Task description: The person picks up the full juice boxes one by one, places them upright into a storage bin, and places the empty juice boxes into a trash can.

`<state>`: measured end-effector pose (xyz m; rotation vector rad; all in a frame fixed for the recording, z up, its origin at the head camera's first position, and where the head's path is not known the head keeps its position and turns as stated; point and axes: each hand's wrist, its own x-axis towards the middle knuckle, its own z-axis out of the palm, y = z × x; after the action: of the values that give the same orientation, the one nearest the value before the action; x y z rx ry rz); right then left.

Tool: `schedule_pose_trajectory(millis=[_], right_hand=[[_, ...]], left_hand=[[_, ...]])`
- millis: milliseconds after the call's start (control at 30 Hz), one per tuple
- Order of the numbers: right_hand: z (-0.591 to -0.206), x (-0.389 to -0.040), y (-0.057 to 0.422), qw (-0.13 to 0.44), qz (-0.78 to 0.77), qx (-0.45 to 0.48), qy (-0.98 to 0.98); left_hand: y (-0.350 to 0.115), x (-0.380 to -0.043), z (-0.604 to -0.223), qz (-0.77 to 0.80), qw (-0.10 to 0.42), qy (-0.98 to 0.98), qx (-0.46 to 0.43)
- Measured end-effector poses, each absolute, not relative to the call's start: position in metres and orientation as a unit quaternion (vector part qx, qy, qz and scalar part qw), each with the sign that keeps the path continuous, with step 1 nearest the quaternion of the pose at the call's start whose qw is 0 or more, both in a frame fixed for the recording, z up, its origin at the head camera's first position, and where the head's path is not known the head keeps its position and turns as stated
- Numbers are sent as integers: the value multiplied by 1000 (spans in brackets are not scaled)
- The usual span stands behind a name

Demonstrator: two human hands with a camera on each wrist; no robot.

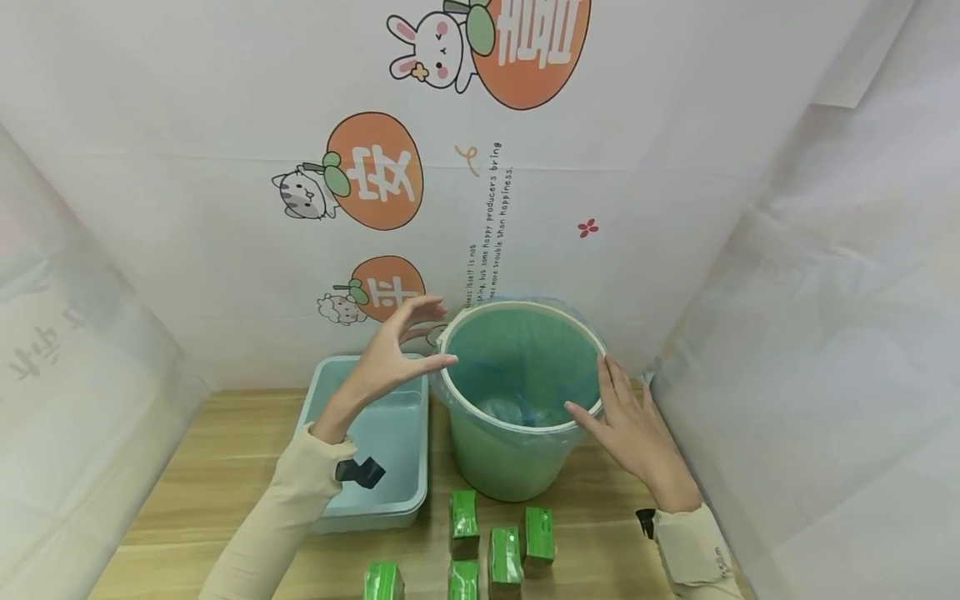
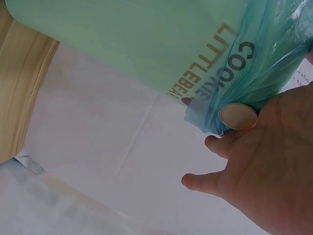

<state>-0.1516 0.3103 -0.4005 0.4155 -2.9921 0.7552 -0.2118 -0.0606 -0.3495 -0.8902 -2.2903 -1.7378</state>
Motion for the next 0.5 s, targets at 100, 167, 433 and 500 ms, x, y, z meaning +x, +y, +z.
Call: schedule_pose_trajectory(millis=[100,167,433,500], right_hand=[[-400,-152,310,15,243,132,-961],[-401,-153,310,15,243,133,-961],[-402,-153,310,16,247,135,-959],[-402,-153,311,19,247,137,-959]], left_hand=[[-68,-207,-354,-572,68,-764,-292],[-74,-202,-359,-569,70,-766,-291],[-96,-175,-382,-581,66,-764,-274],[-101,-168,-388,-588,66,-760,-270]])
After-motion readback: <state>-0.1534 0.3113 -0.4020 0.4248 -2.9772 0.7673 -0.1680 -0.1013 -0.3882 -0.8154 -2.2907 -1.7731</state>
